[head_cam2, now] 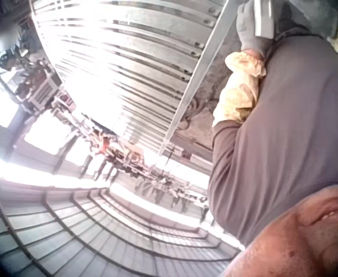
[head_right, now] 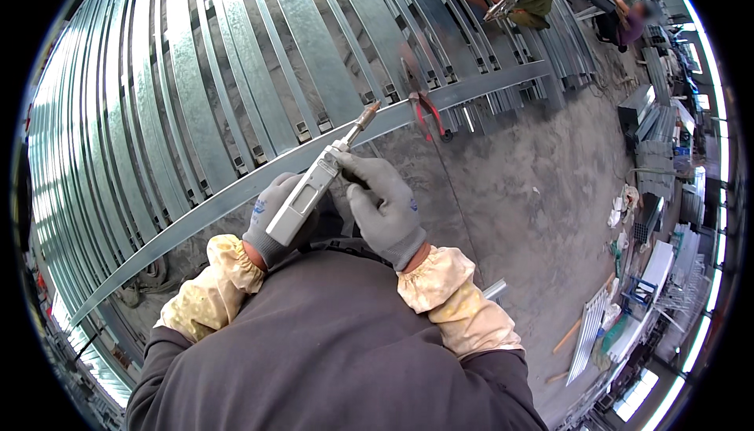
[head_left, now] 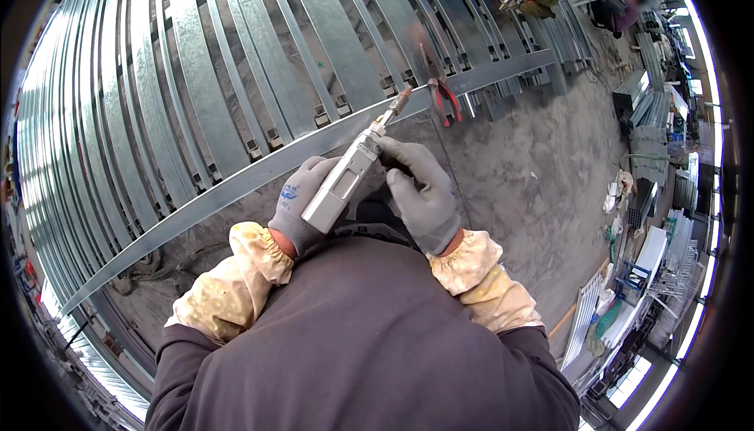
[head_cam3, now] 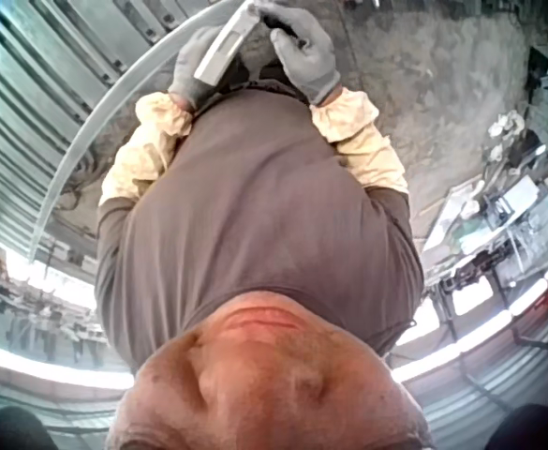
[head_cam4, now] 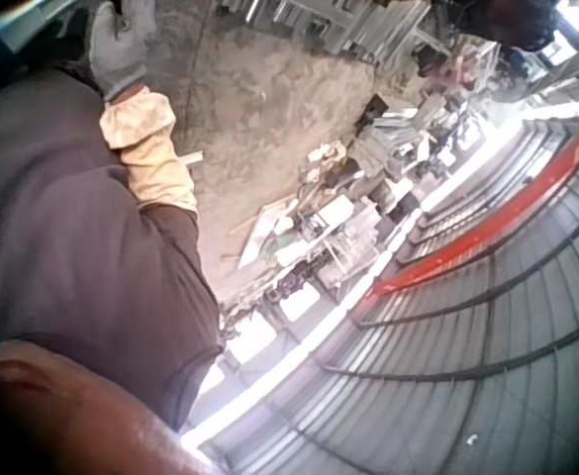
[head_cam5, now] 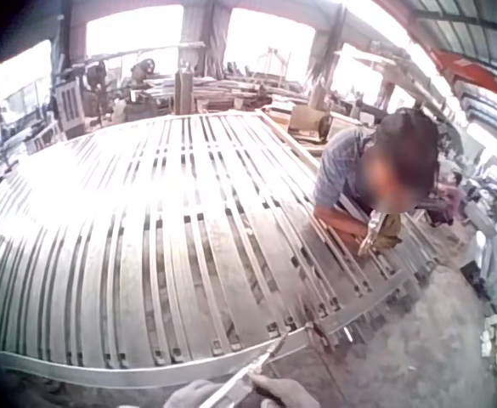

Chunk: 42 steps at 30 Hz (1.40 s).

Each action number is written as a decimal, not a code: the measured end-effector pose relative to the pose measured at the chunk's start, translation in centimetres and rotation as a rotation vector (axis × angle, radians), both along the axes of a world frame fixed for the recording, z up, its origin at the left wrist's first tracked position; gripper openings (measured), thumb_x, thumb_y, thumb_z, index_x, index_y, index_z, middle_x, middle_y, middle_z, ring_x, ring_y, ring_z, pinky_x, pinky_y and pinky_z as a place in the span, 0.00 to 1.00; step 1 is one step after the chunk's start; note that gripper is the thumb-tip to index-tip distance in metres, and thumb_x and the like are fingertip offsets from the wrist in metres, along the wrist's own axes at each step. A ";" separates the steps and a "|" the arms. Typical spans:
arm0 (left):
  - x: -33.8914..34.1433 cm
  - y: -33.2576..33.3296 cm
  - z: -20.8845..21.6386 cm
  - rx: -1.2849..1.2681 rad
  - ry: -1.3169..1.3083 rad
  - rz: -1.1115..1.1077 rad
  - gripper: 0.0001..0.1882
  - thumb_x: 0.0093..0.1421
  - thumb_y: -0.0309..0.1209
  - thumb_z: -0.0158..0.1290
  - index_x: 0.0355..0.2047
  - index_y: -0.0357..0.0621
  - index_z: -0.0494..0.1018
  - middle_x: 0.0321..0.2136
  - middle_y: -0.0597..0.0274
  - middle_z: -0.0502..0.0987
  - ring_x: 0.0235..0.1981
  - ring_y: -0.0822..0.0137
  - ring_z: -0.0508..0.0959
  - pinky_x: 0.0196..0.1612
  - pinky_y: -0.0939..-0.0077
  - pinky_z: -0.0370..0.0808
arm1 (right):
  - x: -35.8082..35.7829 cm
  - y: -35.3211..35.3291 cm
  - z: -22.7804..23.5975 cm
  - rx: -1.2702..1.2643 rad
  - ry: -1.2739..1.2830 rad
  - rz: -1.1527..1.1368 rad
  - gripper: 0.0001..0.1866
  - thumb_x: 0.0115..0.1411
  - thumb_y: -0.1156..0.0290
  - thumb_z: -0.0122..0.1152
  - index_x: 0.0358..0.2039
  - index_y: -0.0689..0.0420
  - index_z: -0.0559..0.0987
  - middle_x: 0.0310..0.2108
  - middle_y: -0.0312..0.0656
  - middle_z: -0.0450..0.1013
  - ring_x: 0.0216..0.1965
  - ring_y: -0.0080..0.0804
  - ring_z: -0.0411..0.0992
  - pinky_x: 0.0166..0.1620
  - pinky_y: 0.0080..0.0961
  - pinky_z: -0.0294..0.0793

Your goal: The person holds a welding torch in the left hand and uses pliers in the right hand to repeatedly adjust the torch tip and nozzle. The person makes small rotational and positional adjustments to the tip while standing in a workshop with metal frames nearby.

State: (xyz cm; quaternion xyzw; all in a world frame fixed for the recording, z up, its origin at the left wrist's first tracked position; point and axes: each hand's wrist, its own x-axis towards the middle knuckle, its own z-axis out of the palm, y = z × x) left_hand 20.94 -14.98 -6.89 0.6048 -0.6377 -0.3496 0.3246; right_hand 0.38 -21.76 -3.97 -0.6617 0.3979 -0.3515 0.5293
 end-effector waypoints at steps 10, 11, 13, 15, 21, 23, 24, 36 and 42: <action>-1.4 -1.2 -0.6 0.100 0.025 -0.090 0.17 0.54 0.29 0.58 0.44 0.39 0.78 0.40 0.51 0.80 0.45 0.48 0.78 0.47 0.60 0.77 | -2.0 -0.5 -1.0 0.146 -0.018 -0.105 0.19 0.63 0.80 0.57 0.56 0.61 0.79 0.46 0.39 0.77 0.45 0.22 0.76 0.47 0.20 0.76; -1.5 -1.2 -0.7 0.092 0.024 -0.092 0.18 0.54 0.29 0.58 0.45 0.39 0.78 0.40 0.51 0.80 0.45 0.48 0.78 0.48 0.60 0.77 | -1.6 -0.4 -0.5 0.159 -0.019 -0.146 0.18 0.63 0.80 0.58 0.54 0.60 0.80 0.45 0.39 0.77 0.44 0.23 0.76 0.46 0.21 0.76; -1.7 -1.3 -0.9 0.076 0.025 -0.090 0.19 0.54 0.29 0.58 0.47 0.39 0.78 0.40 0.51 0.80 0.45 0.48 0.78 0.48 0.61 0.77 | -1.4 -0.7 -0.1 0.064 0.030 -0.151 0.16 0.62 0.79 0.61 0.51 0.59 0.81 0.43 0.40 0.78 0.42 0.25 0.77 0.44 0.21 0.77; -1.8 -1.4 -0.9 0.062 0.024 -0.101 0.20 0.54 0.29 0.58 0.48 0.39 0.77 0.41 0.50 0.80 0.45 0.48 0.78 0.48 0.61 0.77 | -1.5 -1.3 0.0 -0.151 0.130 -0.087 0.13 0.61 0.77 0.63 0.48 0.58 0.82 0.40 0.41 0.78 0.39 0.27 0.78 0.42 0.22 0.77; -2.0 -1.2 -1.2 0.086 0.031 -0.105 0.22 0.54 0.31 0.60 0.50 0.38 0.76 0.41 0.49 0.79 0.44 0.47 0.79 0.48 0.61 0.77 | -1.6 -1.6 -0.9 -0.103 0.299 -0.157 0.12 0.59 0.73 0.69 0.44 0.58 0.83 0.36 0.40 0.77 0.35 0.26 0.77 0.34 0.21 0.77; -1.9 -1.2 -1.3 0.083 0.026 -0.106 0.23 0.54 0.31 0.60 0.51 0.38 0.76 0.41 0.49 0.79 0.43 0.48 0.79 0.47 0.61 0.77 | -2.1 -1.7 -0.2 -0.029 0.289 -0.140 0.12 0.58 0.73 0.70 0.43 0.58 0.83 0.36 0.39 0.77 0.35 0.24 0.77 0.34 0.21 0.78; -1.9 -1.3 -1.5 0.077 0.024 -0.105 0.24 0.54 0.31 0.61 0.51 0.39 0.76 0.41 0.49 0.79 0.43 0.48 0.79 0.47 0.61 0.77 | -2.2 -1.8 0.0 0.008 0.282 -0.131 0.12 0.58 0.72 0.70 0.43 0.58 0.83 0.36 0.38 0.76 0.35 0.24 0.77 0.33 0.21 0.78; -1.6 -0.7 -2.0 0.149 0.013 -0.108 0.28 0.52 0.33 0.63 0.54 0.40 0.75 0.42 0.52 0.77 0.45 0.52 0.78 0.49 0.65 0.77 | -0.4 -1.6 -0.1 0.030 0.296 -0.185 0.07 0.61 0.73 0.68 0.37 0.62 0.82 0.31 0.38 0.78 0.33 0.21 0.76 0.35 0.23 0.77; -1.5 -0.2 -2.2 0.190 -0.006 -0.122 0.32 0.51 0.35 0.64 0.58 0.47 0.72 0.43 0.52 0.75 0.45 0.49 0.79 0.49 0.62 0.78 | 0.1 -1.8 1.7 -0.106 0.365 -0.106 0.08 0.60 0.70 0.69 0.37 0.60 0.82 0.31 0.38 0.78 0.32 0.25 0.76 0.34 0.25 0.76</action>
